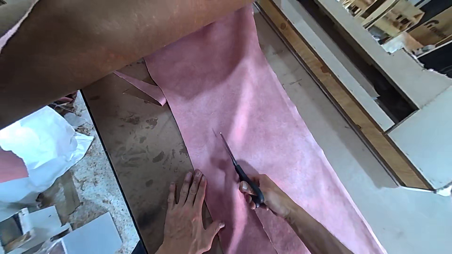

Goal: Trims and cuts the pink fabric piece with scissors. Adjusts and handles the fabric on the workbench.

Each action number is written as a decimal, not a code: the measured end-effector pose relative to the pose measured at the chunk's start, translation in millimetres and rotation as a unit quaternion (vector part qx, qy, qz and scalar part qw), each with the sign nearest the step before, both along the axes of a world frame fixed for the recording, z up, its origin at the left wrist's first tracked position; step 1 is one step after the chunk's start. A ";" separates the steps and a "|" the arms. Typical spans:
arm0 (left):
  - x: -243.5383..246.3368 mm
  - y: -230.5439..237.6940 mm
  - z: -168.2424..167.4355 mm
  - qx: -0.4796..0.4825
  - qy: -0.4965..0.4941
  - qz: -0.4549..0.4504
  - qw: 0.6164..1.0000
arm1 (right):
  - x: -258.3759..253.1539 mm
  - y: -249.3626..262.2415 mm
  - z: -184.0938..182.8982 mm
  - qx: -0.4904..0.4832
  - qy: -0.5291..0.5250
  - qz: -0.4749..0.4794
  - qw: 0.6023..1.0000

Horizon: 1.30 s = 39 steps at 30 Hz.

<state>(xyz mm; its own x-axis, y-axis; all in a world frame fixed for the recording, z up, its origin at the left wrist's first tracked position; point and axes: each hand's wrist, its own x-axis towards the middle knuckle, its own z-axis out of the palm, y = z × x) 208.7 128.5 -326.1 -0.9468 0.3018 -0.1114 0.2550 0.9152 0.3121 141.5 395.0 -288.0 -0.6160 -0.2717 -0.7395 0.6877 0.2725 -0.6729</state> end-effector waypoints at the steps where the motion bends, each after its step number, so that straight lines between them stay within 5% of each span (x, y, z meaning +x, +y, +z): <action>1: 0.1 -0.2 -0.3 -0.002 0.003 0.000 1.000 | -5.2 -2.3 1.4 0.006 -0.004 0.008 1.000; 8: -1.2 0.1 1.5 0.005 0.007 0.000 1.000 | -7.9 -11.1 -1.8 -0.017 0.018 -0.038 0.999; 35: 1.2 -4.6 1.7 0.041 0.032 -0.004 0.999 | -70.7 -32.0 16.4 0.043 0.022 0.015 0.999; 39: 3.5 -4.8 5.0 0.031 0.026 -0.001 0.999 | -73.5 -45.0 44.2 0.011 0.025 -0.010 1.000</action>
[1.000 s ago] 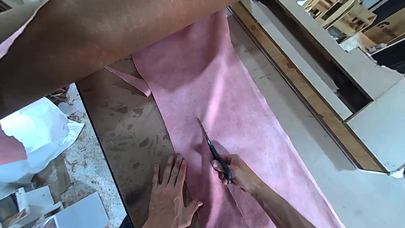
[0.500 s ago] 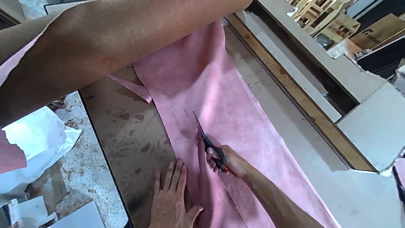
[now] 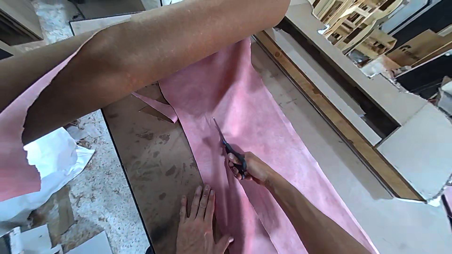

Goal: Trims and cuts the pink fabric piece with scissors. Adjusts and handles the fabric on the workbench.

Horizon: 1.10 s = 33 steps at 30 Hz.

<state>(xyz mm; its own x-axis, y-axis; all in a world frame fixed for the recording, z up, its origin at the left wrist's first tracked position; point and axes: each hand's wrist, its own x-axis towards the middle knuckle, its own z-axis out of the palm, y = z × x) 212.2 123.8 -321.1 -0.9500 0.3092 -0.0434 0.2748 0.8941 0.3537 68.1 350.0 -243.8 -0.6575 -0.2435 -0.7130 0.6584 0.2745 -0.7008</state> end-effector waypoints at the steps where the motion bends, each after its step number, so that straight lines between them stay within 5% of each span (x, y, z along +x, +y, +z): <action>1: 0.9 0.1 0.9 0.000 0.002 0.002 1.000 | -0.1 -5.9 6.1 0.010 0.006 -0.016 1.000; 5: 1.7 0.9 4.2 0.015 0.005 0.007 1.000 | -1.7 -6.9 3.6 0.037 0.019 -0.035 0.999; 10: 1.2 2.0 5.7 0.016 0.024 0.007 1.000 | -9.8 25.3 -18.8 -0.034 0.001 0.077 0.996; 13: -0.6 3.7 -2.8 0.008 0.036 0.003 0.999 | 3.6 40.6 -4.0 0.017 0.007 0.122 0.992; 18: -9.7 8.3 -13.8 -0.036 0.057 -0.015 0.998 | 117.1 72.0 72.0 0.264 0.100 0.107 0.953; 25: -6.9 11.6 5.1 -0.052 0.062 -0.061 0.995 | 253.3 165.8 72.2 0.466 0.152 -0.044 0.870; 29: 48.5 69.4 101.3 0.060 0.045 -0.265 0.961 | 316.1 180.0 79.9 0.466 0.278 -0.163 0.824; 33: 75.4 140.4 93.0 -0.029 -0.035 -0.504 0.863 | 380.3 116.3 73.2 0.442 0.287 -0.220 0.821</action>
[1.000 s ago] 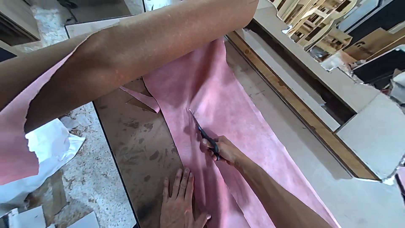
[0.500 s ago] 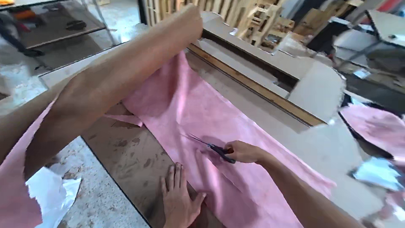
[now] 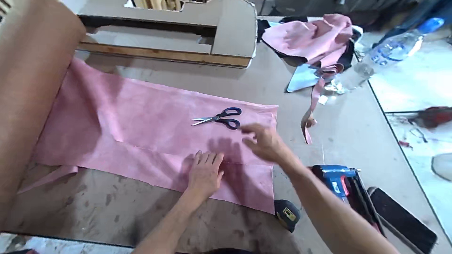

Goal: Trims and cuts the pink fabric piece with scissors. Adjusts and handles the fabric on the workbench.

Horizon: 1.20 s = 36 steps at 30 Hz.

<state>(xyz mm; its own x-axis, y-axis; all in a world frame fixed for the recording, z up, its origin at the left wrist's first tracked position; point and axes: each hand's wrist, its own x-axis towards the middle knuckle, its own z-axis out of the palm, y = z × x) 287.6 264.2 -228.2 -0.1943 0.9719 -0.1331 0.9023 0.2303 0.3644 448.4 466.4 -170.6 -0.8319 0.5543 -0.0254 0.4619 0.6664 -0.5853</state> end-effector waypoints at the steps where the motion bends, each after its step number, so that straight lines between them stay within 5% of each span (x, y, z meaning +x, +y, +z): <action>1: -4.4 9.9 -6.3 -0.041 -0.011 -0.025 0.999 | 9.9 -22.4 -10.6 -0.011 -0.023 0.000 1.000; 5: -55.1 37.5 12.6 -0.165 -0.153 -0.141 0.964 | 11.8 -71.6 -48.2 -0.031 -0.116 -0.013 0.993; 10: -152.9 77.2 85.7 -0.234 -0.231 -0.254 0.910 | -31.1 -24.6 9.7 -0.084 -0.098 -0.076 0.989; 16: -264.2 90.7 120.4 -0.234 -0.229 -0.207 0.922 | -83.0 64.1 100.5 -0.061 -0.154 -0.102 0.981; 22: -306.8 109.9 134.3 -0.160 -0.241 -0.142 0.947 | -98.1 92.8 115.9 -0.149 -0.219 -0.055 0.963; 26: -282.7 24.0 121.3 -0.002 -0.069 -0.067 0.995 | -30.0 60.7 93.8 -0.299 -0.159 -0.013 0.941; 29: -273.5 -79.3 31.7 0.183 0.053 0.052 0.980 | 30.4 34.7 31.3 -0.368 -0.287 -0.015 0.884; 32: -264.3 -174.5 -55.8 0.152 0.097 0.208 0.961 | 55.9 25.4 -23.1 -0.198 -0.390 0.016 0.899; 36: -236.1 -207.0 -42.0 0.153 0.126 0.315 0.928 | 15.0 51.3 -24.0 0.092 -0.158 0.040 0.982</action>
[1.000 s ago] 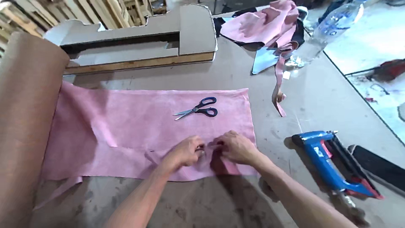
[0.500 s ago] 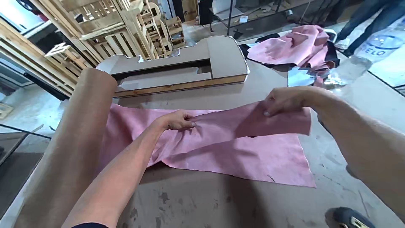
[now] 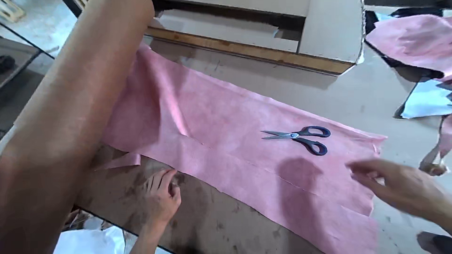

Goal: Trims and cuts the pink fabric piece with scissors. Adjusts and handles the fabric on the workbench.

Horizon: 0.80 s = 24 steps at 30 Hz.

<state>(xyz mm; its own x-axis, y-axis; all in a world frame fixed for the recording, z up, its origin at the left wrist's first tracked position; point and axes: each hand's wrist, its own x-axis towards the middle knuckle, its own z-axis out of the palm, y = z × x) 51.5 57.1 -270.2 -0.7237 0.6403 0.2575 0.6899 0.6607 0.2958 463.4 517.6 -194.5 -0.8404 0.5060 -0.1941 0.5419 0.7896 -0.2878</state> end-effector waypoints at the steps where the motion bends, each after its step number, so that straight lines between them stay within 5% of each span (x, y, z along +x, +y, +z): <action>1: 2.0 4.0 4.5 0.014 0.011 -0.011 1.000 | -34.0 3.0 9.6 0.040 0.045 0.014 0.998; 5: -18.0 15.0 -8.5 0.007 0.028 -0.060 0.998 | -108.2 27.4 -19.5 0.081 0.034 0.077 0.993; 11: -24.9 -10.3 -3.5 0.030 0.043 -0.066 0.996 | -102.8 45.6 -52.2 0.139 -0.003 0.097 0.986; 13: -17.6 -18.1 4.2 0.034 0.019 0.027 0.999 | -104.1 49.4 -57.3 0.158 -0.039 0.083 0.983; 15: -18.1 -15.6 25.1 0.055 -0.105 0.191 0.974 | -107.8 56.6 -59.4 0.144 -0.044 0.074 0.986; 17: -39.1 -10.4 48.9 0.068 -0.279 0.304 0.908 | -116.4 52.3 -51.9 0.035 -0.016 0.022 0.999; 19: -61.7 -2.7 56.5 0.097 -0.395 0.323 0.854 | -134.1 24.4 -34.7 -0.194 0.041 -0.074 0.977; 21: -74.0 11.3 58.9 0.149 -0.465 0.325 0.810 | -157.7 -32.2 -17.1 -0.424 0.108 -0.131 0.890; 24: -84.0 24.7 61.5 0.223 -0.499 0.354 0.759 | -194.3 -145.4 -10.4 -0.606 0.122 -0.126 0.776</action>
<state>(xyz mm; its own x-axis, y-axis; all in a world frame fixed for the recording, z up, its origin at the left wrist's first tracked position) -32.5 81.8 -208.7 -0.8232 0.0100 -0.5676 -0.5057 0.4414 0.7412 269.2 372.3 -205.0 -0.8314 0.2297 -0.5060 0.4472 -0.2640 -0.8546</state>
